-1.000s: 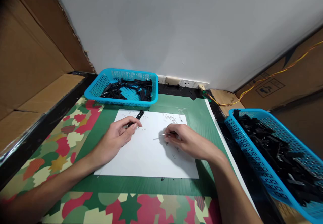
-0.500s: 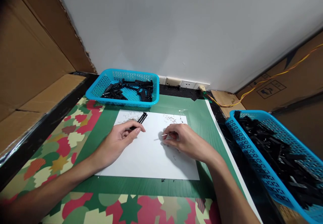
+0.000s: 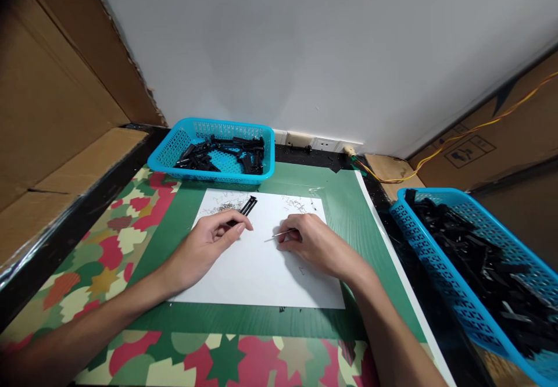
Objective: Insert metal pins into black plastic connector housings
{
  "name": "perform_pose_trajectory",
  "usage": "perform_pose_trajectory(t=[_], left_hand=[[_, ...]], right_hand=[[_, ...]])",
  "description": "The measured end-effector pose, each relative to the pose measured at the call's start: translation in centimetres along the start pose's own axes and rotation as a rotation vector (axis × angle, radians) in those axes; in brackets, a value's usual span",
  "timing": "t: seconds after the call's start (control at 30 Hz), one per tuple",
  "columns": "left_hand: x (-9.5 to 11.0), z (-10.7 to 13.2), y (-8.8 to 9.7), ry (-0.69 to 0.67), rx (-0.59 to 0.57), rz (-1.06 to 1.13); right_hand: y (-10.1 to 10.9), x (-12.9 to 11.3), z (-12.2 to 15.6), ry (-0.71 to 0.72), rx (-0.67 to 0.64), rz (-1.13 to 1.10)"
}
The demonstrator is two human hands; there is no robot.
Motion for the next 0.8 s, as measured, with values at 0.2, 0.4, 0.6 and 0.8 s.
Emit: perform_pose_trajectory(t=[0.2,0.4,0.6,0.8], left_hand=[[-0.2,0.0,-0.2,0.013,-0.021,0.003],[-0.4,0.1,-0.9,0.038,-0.075,0.094],[-0.4,0.6,-3.3,0.083,-0.183,0.416],[0.1,0.8,-2.9,0.053,-0.102,0.374]], right_hand=[[-0.1,-1.4,0.1,0.038,0.014,-0.024],[0.2,-3.5,0.3,0.178,0.125,-0.298],[0.4,-3.9,0.4,0.289,0.338,-0.447],[1.0,-3.8,0.7,0.265,0.494,-0.46]])
Point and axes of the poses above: each hand's wrist, its own z-axis away from the middle knuckle, its own y-axis out of the back of the hand, x = y × z, the point moved 8 cm from there along -z, towards the middle knuckle, and after that the axes turned 2 degrees about -x, right-handed, at the moved point
